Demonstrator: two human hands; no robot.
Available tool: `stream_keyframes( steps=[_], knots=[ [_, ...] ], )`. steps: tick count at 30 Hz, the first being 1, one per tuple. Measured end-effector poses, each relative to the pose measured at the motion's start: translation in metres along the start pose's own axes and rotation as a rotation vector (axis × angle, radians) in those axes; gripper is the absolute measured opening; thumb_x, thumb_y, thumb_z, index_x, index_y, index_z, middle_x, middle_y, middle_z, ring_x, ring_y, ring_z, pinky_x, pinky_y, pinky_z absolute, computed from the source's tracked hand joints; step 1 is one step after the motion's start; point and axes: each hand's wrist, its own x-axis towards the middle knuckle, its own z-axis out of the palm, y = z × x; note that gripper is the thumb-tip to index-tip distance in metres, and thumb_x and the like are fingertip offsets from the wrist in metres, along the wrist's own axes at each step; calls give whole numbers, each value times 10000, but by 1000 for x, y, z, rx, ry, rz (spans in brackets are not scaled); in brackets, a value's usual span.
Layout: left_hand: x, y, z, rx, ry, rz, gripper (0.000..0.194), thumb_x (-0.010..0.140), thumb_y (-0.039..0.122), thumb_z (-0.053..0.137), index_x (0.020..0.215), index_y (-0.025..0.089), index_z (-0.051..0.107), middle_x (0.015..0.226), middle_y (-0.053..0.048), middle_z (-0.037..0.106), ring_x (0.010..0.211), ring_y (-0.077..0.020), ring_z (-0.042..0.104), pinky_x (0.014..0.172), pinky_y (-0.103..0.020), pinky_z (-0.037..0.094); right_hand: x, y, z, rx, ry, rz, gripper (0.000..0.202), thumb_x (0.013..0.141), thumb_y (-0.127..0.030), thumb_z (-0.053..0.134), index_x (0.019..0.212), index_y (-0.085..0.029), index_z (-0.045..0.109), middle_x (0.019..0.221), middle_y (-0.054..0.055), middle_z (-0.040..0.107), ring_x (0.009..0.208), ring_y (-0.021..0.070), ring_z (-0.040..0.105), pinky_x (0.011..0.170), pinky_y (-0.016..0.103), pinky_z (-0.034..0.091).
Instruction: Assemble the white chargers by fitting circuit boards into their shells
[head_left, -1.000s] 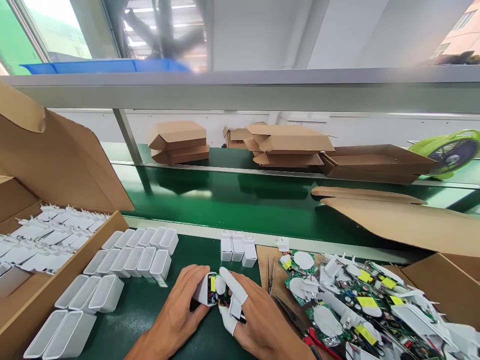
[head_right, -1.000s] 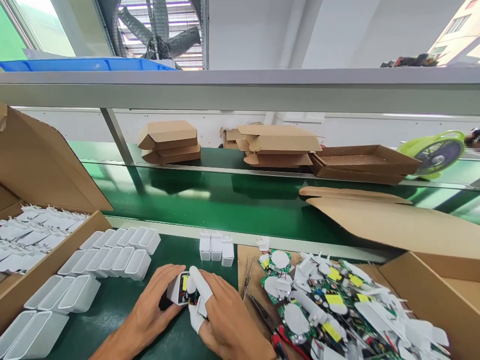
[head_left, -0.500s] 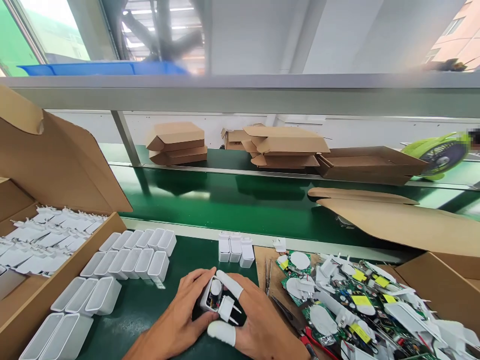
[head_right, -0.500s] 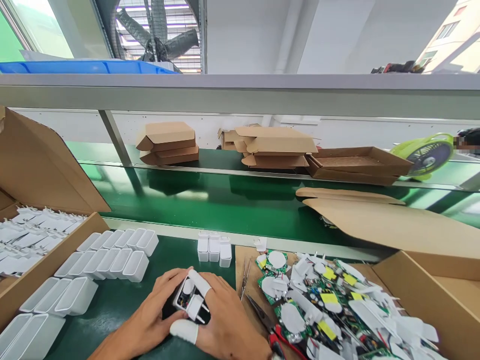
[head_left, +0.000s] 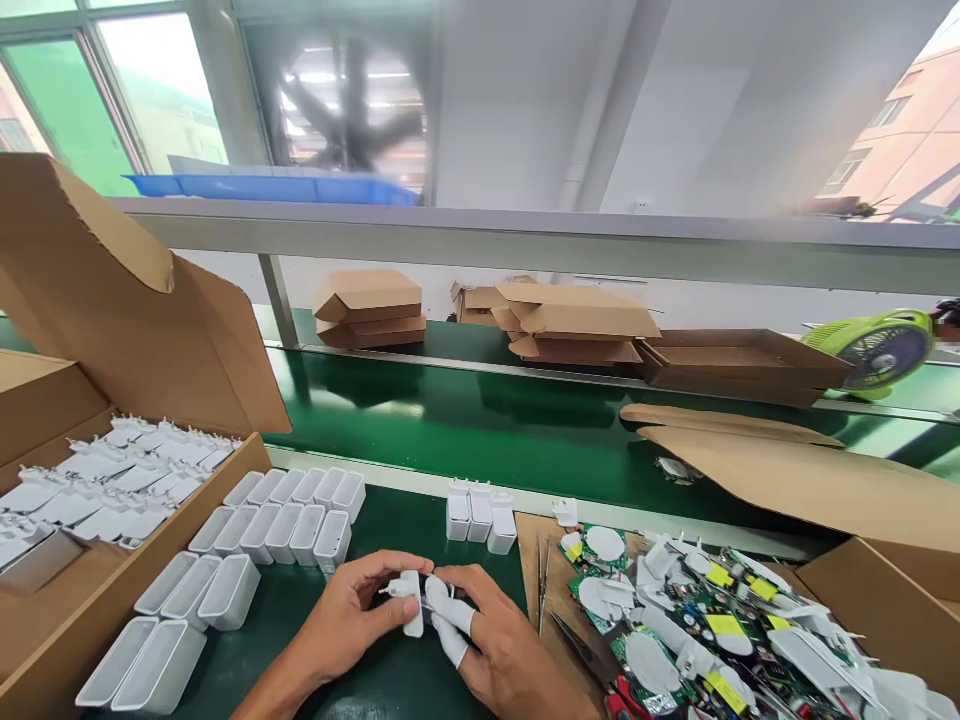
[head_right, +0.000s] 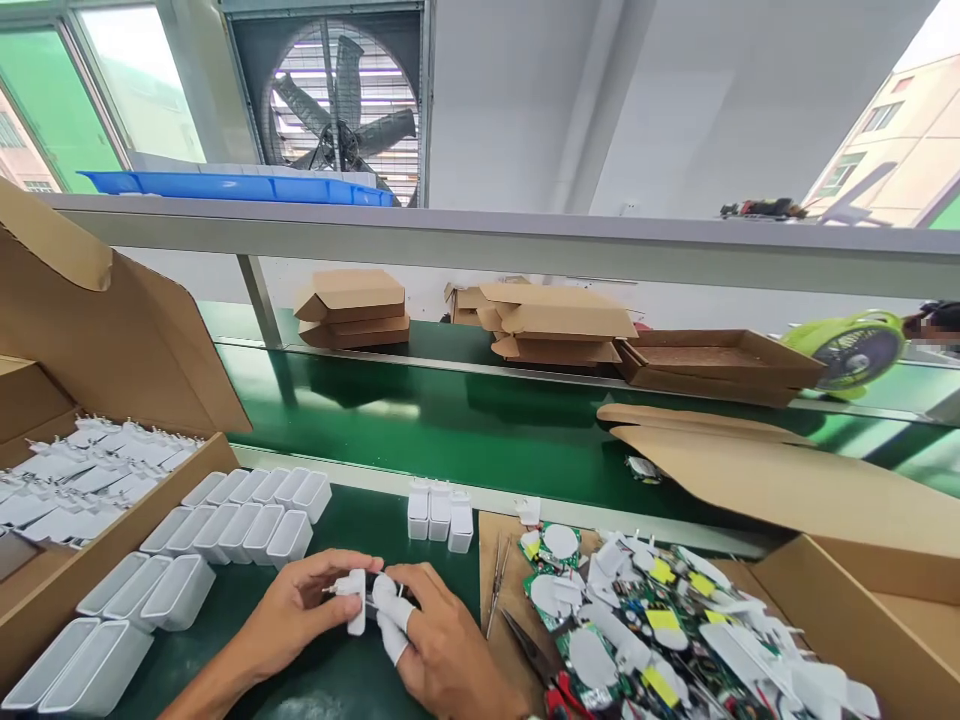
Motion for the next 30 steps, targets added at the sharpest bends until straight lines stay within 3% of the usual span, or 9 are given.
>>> stream_keyframes(
  steps=[3, 7, 11, 17, 19, 22, 25, 27, 30],
  knots=[
    [6, -4, 11, 120, 194, 13, 450, 887, 580, 726, 1155, 219, 754, 1090, -107, 780, 1000, -280, 735, 888, -382, 588, -10, 7, 5, -153, -56, 5, 445, 881, -27, 504, 1282, -166, 638, 1344, 173, 642, 1186, 265, 663, 1005, 378, 589],
    [16, 3, 25, 299, 356, 86, 376, 923, 550, 654, 848, 201, 772, 909, -68, 672, 868, -237, 683, 767, -328, 552, -23, 17, 14, -308, -166, 16, 630, 758, 1, 514, 1381, -81, 559, 1552, 272, 478, 1245, 319, 659, 1061, 411, 558],
    [25, 14, 33, 400, 417, 104, 262, 888, 418, 670, 817, 193, 784, 763, -18, 579, 663, -186, 601, 612, -296, 491, -21, 9, 10, -282, -208, 92, 953, 681, 30, 555, 1589, -145, 325, 1601, 205, 460, 1309, 321, 629, 1085, 369, 537],
    [23, 26, 46, 468, 422, 166, 235, 934, 382, 635, 938, 221, 806, 798, -21, 595, 678, -184, 635, 627, -308, 529, -7, -2, 4, -286, -238, 79, 672, 730, 31, 528, 1371, -152, 611, 1497, 216, 550, 1236, 339, 674, 1029, 399, 584],
    [6, 38, 30, 452, 393, 188, 255, 960, 444, 638, 1011, 258, 805, 761, -8, 608, 644, -179, 642, 559, -286, 533, -6, 0, 8, -221, -199, 86, 641, 755, 15, 524, 1352, -195, 622, 1501, 179, 541, 1213, 300, 683, 1021, 373, 587],
    [-27, 63, -19, 409, 292, 177, 330, 1022, 539, 553, 1083, 334, 805, 699, -9, 658, 568, -182, 669, 407, -263, 500, -6, 1, 11, -114, -107, 86, 591, 793, -7, 531, 1325, -245, 625, 1395, 121, 599, 1152, 252, 686, 1001, 345, 585],
    [-44, 78, -63, 261, 115, 136, 730, 1072, 670, 166, 1091, 366, 829, 768, -65, 773, 646, -226, 770, 456, -331, 604, -7, 1, 3, -56, -36, 87, 454, 858, -30, 532, 1233, -250, 663, 1258, 95, 636, 1067, 227, 685, 951, 332, 593],
    [-44, 78, -75, 107, 5, 74, 820, 1041, 732, 95, 1124, 367, 825, 870, -71, 826, 743, -252, 817, 558, -388, 665, -7, 0, -4, -30, 17, 96, 371, 920, -67, 533, 1214, -246, 670, 1249, 96, 631, 1052, 220, 681, 930, 320, 594],
    [-36, 70, -71, -45, -95, -50, 681, 1034, 732, 293, 1164, 320, 819, 938, -47, 846, 823, -273, 839, 617, -402, 675, -11, 2, -8, -36, 53, 121, 337, 962, -110, 548, 1237, -263, 668, 1230, 87, 636, 1034, 210, 681, 928, 305, 593]
  ],
)
